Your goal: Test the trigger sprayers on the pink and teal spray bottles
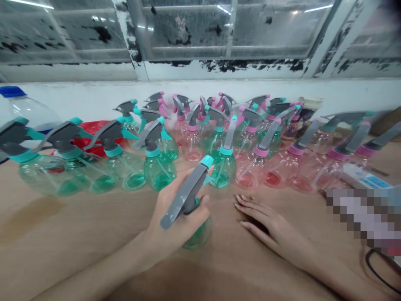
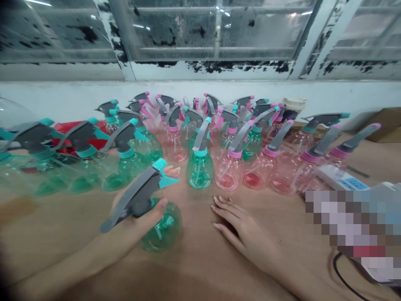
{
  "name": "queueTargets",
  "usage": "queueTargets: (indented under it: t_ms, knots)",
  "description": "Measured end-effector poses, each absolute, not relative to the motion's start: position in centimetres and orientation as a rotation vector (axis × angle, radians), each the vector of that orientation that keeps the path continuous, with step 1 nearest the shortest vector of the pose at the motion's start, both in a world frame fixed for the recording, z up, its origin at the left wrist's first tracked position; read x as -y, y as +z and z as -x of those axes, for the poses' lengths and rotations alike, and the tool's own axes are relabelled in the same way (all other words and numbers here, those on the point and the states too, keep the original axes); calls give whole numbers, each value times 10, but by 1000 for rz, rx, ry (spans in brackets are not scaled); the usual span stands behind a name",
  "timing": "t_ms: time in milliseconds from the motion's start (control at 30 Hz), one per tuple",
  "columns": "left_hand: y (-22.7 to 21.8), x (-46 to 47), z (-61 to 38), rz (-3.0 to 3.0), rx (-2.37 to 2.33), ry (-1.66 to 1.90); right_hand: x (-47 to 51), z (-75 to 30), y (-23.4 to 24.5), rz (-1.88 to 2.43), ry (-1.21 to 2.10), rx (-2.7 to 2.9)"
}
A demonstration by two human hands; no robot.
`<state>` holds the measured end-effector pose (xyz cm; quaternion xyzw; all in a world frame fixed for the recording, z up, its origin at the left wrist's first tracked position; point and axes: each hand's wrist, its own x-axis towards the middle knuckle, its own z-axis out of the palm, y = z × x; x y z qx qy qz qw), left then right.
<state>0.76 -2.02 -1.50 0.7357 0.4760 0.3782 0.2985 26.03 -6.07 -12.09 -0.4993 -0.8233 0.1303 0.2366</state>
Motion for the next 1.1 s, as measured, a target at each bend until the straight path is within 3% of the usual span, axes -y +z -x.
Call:
queueTargets:
  t_ms: [433, 733, 1100]
  knots:
    - [-27, 25, -9, -1957, -1284, 1233, 59, -256, -114, 1362, 341, 2262]
    - [-23, 29, -9, -2005, -1301, 1330, 47, -240, -68, 1456, 305, 2092]
    - [-22, 48, 9, -2086, -1281, 1169, -8, -206, -33, 1574, 96, 1772]
